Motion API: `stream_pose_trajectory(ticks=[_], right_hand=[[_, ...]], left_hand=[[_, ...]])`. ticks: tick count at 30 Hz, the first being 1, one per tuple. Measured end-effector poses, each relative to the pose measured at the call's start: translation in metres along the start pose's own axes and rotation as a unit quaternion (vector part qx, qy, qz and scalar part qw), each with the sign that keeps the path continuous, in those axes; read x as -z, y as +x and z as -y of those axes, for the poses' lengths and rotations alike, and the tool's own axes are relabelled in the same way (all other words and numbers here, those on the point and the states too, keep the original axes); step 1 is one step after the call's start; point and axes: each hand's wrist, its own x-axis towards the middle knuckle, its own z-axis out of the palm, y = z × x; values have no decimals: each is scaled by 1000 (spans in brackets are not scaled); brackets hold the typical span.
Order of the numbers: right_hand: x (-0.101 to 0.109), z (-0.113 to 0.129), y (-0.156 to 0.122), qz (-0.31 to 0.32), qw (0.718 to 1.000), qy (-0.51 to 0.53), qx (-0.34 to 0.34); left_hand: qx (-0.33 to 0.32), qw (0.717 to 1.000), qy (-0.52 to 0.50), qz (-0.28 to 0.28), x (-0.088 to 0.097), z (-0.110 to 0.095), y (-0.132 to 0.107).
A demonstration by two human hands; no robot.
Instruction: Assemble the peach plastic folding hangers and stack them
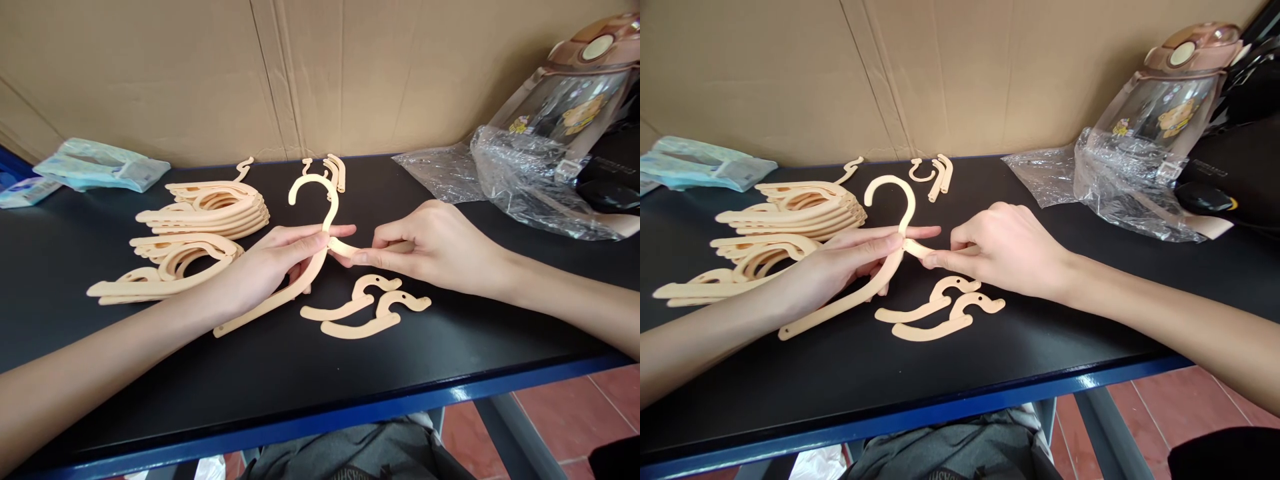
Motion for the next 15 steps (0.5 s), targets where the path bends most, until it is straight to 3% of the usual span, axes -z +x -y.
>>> stream_pose_trajectory(ticks=[3,10,12,15], right_hand=[[3,-3,3,20,1000,11,3],[12,-29,16,50,997,58,29],[13,-41,20,58,996,52,47],[11,-55,24,59,996,54,51]], left_hand=[[16,999,22,21,0,-2,2],[32,982,182,-22,-2,-6,-8],[16,948,312,-54,-1,-8,-13],[-51,849,521,-77,-2,-11,-24]])
